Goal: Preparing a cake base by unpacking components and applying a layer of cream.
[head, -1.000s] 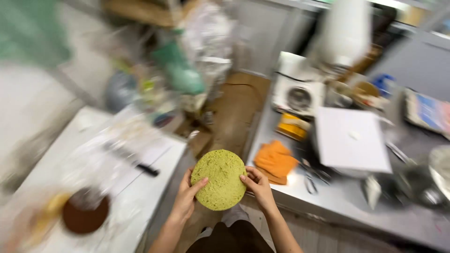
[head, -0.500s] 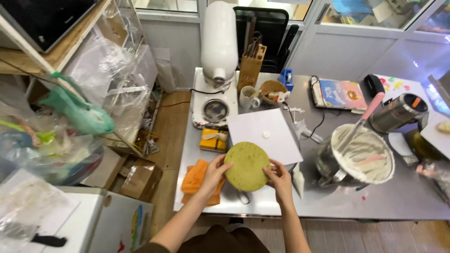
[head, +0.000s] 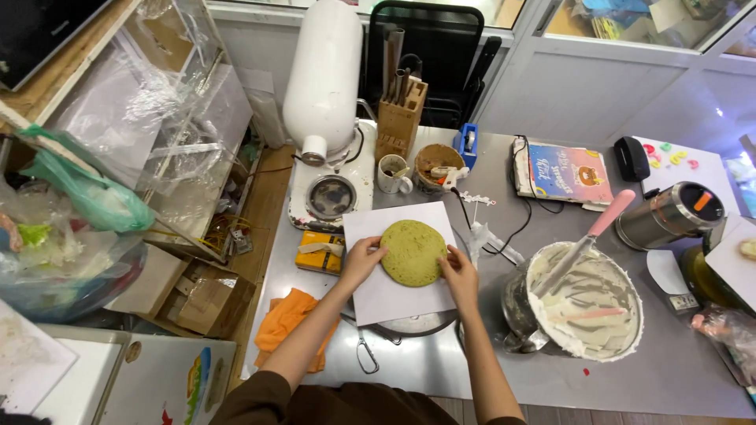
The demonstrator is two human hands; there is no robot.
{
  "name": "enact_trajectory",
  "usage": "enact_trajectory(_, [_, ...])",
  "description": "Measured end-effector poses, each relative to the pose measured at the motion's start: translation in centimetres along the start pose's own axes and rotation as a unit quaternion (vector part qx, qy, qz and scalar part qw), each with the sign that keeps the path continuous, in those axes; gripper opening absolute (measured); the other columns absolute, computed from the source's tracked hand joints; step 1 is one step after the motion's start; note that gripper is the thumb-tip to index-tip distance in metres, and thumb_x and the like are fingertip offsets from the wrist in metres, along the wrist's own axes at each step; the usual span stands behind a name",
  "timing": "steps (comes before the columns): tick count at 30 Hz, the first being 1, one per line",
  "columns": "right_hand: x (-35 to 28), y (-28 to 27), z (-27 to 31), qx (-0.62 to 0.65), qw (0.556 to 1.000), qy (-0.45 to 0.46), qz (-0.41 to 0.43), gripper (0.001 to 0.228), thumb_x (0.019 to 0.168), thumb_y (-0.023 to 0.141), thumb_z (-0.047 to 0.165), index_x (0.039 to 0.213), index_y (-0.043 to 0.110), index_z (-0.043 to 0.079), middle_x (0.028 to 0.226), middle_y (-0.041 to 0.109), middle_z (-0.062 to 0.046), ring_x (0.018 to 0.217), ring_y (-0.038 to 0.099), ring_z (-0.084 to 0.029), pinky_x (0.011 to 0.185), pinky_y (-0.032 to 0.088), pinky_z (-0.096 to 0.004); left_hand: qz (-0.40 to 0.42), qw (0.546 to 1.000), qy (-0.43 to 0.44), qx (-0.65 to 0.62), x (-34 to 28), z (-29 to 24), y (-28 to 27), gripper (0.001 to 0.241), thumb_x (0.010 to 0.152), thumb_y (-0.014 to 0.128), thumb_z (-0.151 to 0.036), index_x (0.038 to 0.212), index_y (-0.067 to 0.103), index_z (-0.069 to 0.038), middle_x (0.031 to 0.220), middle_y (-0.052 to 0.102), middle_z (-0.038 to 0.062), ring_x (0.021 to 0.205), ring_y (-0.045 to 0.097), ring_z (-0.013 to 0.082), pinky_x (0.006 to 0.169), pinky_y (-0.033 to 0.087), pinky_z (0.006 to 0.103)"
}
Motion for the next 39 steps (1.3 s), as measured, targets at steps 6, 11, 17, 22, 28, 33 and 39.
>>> enact_trajectory(6, [-4.3,0.2,6.2,-0.288,0.955,-0.057,-0.038,0.046,0.090,0.074,0.024,0.131,0.067,0.006,0.122,0.069,-0.014,0.097,0.070,-0.026,0.085,0.058,-0.037,-0.020,0.910,0.201,0.363,-4.8,-7.7,1.0,0.064,0.087,0.075,-0.039,0.136,0.061,-0.001,0.141,0.057,0.019,0.130,0.052,0.0355,0.109,0.042,0.0465])
enact_trajectory(11, [-8.6,0.1,5.8,-0.323,0.926,-0.187,-0.048,0.038,0.090,0.073,0.020,0.126,0.070,0.007,0.138,0.060,-0.016,0.126,0.056,-0.035,0.103,0.046,-0.043,0.050,0.858,0.321,0.398,-7.6,-8.7,3.7,0.072,0.085,0.075,-0.051,0.135,0.060,-0.001,0.146,0.055,0.020,0.139,0.048,0.0378,0.115,0.035,0.0515])
enact_trajectory(17, [-12.4,-2.0,5.3,-0.315,0.927,-0.184,-0.083,0.032,0.092,0.069,0.019,0.122,0.071,0.010,0.141,0.059,-0.013,0.131,0.053,-0.034,0.107,0.043,-0.043,0.073,0.849,0.345,0.395,-8.3,-9.6,3.3,0.083,0.080,0.076,-0.057,0.137,0.057,0.001,0.148,0.051,0.023,0.140,0.044,0.0392,0.115,0.032,0.0530])
enact_trajectory(22, [-11.0,-3.2,5.7,-0.329,0.922,-0.175,-0.105,0.034,0.091,0.070,0.018,0.123,0.070,0.009,0.141,0.057,-0.015,0.131,0.052,-0.033,0.108,0.042,-0.044,0.050,0.869,0.350,0.346,-7.6,-9.5,-0.4,0.074,0.085,0.071,-0.052,0.139,0.059,-0.003,0.149,0.053,0.020,0.143,0.044,0.0361,0.117,0.029,0.0536])
enact_trajectory(28, [-2.3,0.8,11.9,-0.288,0.910,-0.276,-0.111,0.033,0.092,0.073,0.016,0.124,0.069,0.010,0.137,0.062,-0.013,0.127,0.058,-0.031,0.105,0.048,-0.042,-0.071,0.873,0.251,0.411,-9.7,-5.9,-4.7,0.054,0.096,0.063,-0.045,0.130,0.063,-0.004,0.138,0.063,0.014,0.135,0.050,0.0324,0.120,0.025,0.0549])
enact_trajectory(33, [14.7,8.1,9.3,-0.282,0.944,-0.165,0.045,0.055,0.083,0.079,0.018,0.135,0.062,0.008,0.095,0.076,-0.009,0.083,0.072,-0.021,0.076,0.056,-0.036,-0.058,0.891,0.226,0.388,-12.8,-7.3,-4.4,0.054,0.091,0.069,-0.043,0.129,0.065,-0.004,0.130,0.065,0.013,0.126,0.053,0.0325,0.118,0.022,0.0585])
enact_trajectory(39, [26.3,13.4,3.9,-0.315,0.942,-0.002,0.120,0.044,0.087,0.080,0.034,0.121,0.070,0.007,0.083,0.075,-0.010,0.075,0.074,-0.025,0.072,0.057,-0.038,-0.066,0.901,0.222,0.367,-14.9,-8.0,-5.8,0.047,0.088,0.073,-0.034,0.126,0.066,-0.007,0.141,0.059,0.012,0.136,0.045,0.0343,0.117,0.022,0.0572])
Point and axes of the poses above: each hand's wrist, its own x-axis towards the middle knuckle, its own y-axis out of the palm, z = x × y, the point moved 1 cm from there along x, towards the middle knuckle
